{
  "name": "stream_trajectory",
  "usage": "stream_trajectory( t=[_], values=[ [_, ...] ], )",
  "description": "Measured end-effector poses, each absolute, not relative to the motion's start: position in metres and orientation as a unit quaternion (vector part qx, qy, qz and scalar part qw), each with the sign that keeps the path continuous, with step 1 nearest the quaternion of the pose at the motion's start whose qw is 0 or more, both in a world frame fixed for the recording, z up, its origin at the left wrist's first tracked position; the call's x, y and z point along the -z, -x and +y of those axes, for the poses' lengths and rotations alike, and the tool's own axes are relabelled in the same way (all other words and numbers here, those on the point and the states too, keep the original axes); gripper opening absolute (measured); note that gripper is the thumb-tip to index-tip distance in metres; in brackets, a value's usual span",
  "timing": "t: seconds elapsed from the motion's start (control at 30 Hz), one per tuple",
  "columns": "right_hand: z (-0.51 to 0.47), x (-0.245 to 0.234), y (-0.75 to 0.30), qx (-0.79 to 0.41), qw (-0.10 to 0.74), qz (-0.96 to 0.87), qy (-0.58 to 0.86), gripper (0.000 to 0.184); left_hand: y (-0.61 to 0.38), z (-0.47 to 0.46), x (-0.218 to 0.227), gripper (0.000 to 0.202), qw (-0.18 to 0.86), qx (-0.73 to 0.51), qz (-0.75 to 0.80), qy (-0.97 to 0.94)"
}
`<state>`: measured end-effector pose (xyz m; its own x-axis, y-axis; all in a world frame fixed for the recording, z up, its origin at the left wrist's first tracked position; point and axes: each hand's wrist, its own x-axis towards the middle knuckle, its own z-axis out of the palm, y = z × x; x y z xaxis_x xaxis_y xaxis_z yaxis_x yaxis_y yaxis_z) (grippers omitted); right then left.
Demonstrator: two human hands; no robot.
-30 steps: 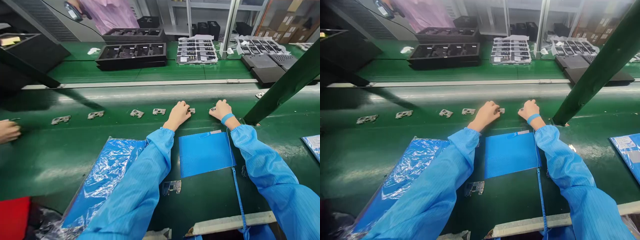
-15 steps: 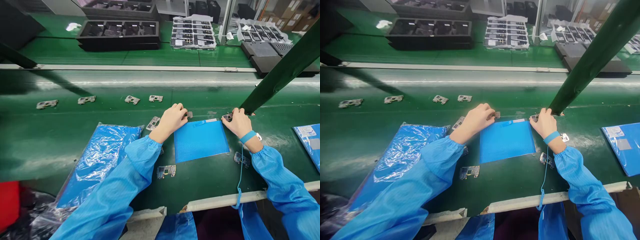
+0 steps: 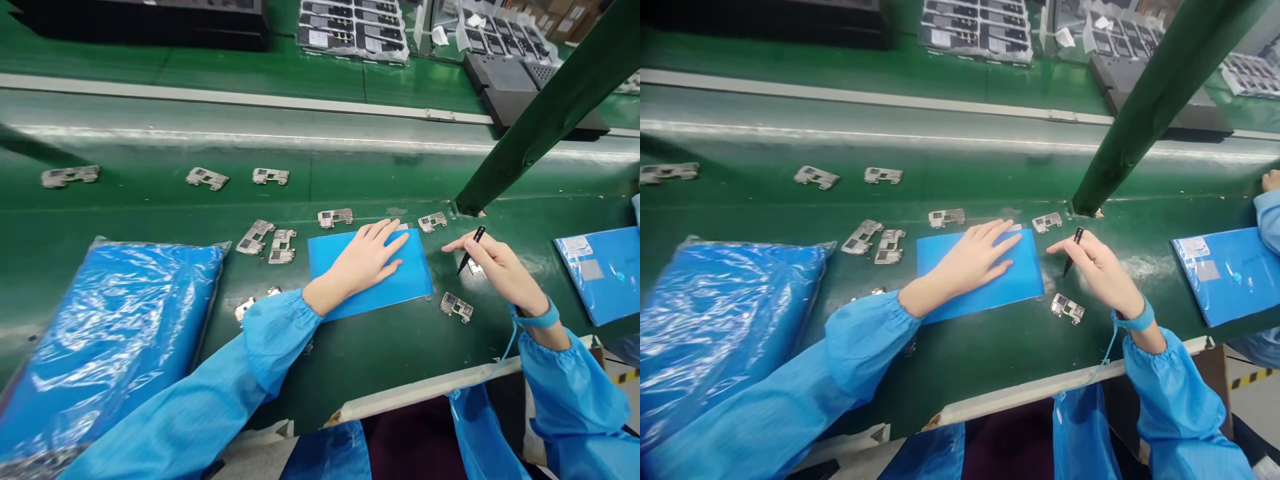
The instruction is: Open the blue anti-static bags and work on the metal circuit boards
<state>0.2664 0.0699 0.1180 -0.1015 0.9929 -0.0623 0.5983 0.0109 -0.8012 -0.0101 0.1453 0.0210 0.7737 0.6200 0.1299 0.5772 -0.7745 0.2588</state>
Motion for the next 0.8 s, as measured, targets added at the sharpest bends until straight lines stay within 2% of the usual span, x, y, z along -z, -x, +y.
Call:
stream_trajectory(
  t=[0.07, 0.2, 0.33, 0.5, 0.63, 0.8],
  values=[
    [0.064, -0.11, -0.266, -0.348, 0.304, -0.628, 0.627, 0.058, 0.009, 0.141, -0.015, 0.055, 0.097, -0.096, 0.323, -0.937],
    [0.063, -0.089, -0.268, -0.483, 0.399, -0.486, 0.609, 0.06, 0.011, 0.119, -0.018, 0.055, 0.09, -0.088, 0.317, -0.94],
    [0.071, -0.071, -0.261, -0.574, 0.44, -0.39, 0.57, 0.05, 0.007, 0.089, -0.026, 0.055, 0.075, -0.073, 0.314, -0.944],
    [0.082, -0.057, -0.246, -0.536, 0.42, -0.447, 0.58, 0.043, 0.008, 0.078, -0.024, 0.055, 0.042, -0.098, 0.312, -0.944],
    [0.083, -0.052, -0.24, -0.497, 0.448, -0.466, 0.579, 0.038, 0.012, 0.081, -0.022, 0.056, 0.037, -0.14, 0.312, -0.939],
    [0.081, -0.048, -0.239, -0.503, 0.451, -0.467, 0.571, 0.036, 0.01, 0.085, -0.02, 0.058, 0.041, -0.137, 0.315, -0.938]
  ],
)
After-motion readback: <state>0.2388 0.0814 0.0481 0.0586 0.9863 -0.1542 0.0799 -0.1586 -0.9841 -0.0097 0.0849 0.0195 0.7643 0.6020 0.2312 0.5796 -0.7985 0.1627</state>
